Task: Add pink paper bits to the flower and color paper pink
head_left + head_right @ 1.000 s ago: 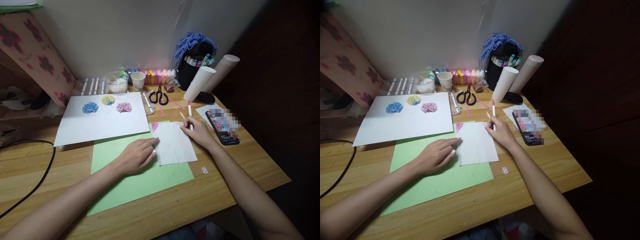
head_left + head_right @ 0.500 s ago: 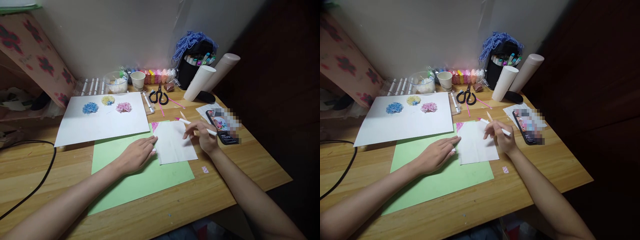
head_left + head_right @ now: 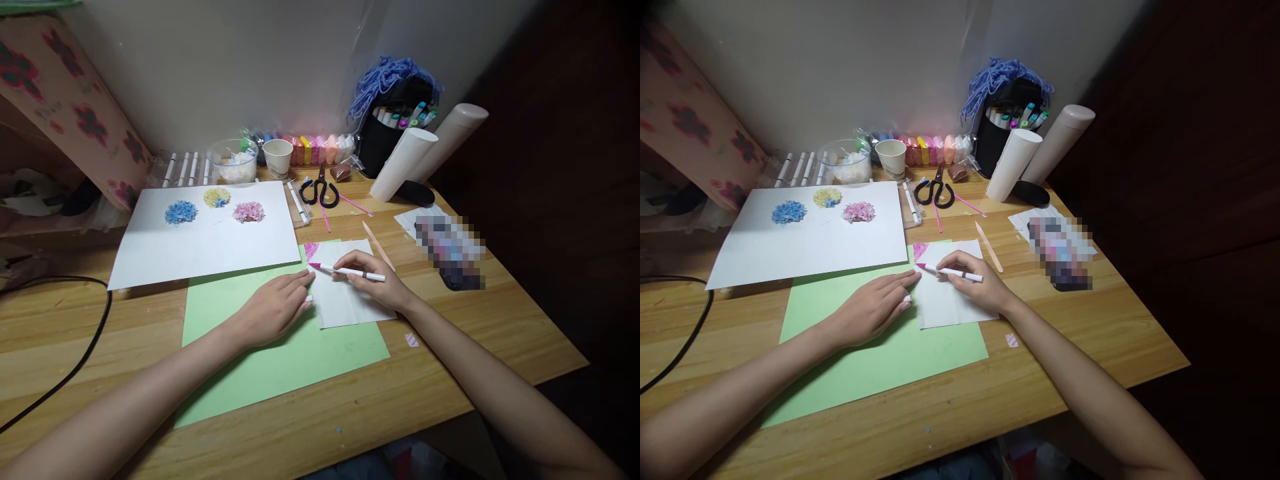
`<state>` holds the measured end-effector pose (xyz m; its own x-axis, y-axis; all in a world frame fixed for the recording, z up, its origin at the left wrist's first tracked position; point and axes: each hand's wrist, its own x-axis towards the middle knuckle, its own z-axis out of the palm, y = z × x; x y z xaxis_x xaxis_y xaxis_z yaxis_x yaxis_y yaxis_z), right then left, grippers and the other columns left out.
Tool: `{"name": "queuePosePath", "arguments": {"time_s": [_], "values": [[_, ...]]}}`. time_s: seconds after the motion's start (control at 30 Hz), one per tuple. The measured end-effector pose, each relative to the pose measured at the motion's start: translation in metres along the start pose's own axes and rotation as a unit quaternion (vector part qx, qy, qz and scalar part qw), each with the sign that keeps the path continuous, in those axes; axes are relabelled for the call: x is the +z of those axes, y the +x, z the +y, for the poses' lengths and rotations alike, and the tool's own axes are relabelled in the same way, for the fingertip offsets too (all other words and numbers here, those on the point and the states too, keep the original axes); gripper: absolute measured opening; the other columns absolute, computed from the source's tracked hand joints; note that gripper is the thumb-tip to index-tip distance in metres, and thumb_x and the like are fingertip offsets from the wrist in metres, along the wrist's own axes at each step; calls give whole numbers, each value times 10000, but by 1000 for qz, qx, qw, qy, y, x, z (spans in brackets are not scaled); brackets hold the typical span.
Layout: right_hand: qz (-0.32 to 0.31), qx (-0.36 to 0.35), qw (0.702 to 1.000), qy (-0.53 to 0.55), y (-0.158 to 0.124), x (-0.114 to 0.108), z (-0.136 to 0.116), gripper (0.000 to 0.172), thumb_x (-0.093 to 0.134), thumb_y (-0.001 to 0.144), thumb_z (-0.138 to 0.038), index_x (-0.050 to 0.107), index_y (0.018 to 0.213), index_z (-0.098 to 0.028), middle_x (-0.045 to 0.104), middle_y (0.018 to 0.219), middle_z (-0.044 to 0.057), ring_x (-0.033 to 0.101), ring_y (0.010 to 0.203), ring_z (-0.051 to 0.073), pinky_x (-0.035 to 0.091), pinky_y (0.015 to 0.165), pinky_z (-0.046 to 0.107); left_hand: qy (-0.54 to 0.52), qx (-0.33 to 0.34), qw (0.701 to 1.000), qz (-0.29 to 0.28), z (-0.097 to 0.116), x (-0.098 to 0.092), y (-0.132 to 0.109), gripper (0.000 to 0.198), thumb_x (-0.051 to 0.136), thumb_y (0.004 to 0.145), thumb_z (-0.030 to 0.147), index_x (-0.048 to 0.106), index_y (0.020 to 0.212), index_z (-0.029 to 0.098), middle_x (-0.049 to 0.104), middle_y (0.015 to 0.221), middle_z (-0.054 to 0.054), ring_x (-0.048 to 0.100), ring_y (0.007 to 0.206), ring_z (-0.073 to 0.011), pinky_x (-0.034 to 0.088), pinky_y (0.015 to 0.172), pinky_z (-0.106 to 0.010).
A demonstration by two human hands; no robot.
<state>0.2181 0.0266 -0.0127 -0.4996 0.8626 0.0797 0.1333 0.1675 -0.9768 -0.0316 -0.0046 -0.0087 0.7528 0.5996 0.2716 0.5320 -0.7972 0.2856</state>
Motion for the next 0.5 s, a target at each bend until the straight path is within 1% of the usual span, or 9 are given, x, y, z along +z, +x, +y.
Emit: {"name": "queuePosePath", "arguments": {"time_s": [0.23, 0.5], "values": [[-16, 7, 1000, -22, 0, 1, -2, 176, 569, 859, -257, 614, 1014, -189, 646, 1007, 68, 642, 961, 197, 482, 879, 345, 18, 1, 1000, -8, 0, 0, 1, 285, 345, 970, 275, 586, 950, 125, 600, 1254, -146, 537, 1207, -248, 490, 977, -410], [-10, 13, 1000, -26, 1, 0, -4, 178, 573, 859, -286, 620, 1004, -195, 663, 991, 71, 650, 961, 205, 487, 889, 370, 17, -1, 1000, -16, 2, -3, 2, 305, 332, 973, 278, 591, 925, 124, 611, 1239, -149, 543, 1203, -244, 497, 966, -413]]}}
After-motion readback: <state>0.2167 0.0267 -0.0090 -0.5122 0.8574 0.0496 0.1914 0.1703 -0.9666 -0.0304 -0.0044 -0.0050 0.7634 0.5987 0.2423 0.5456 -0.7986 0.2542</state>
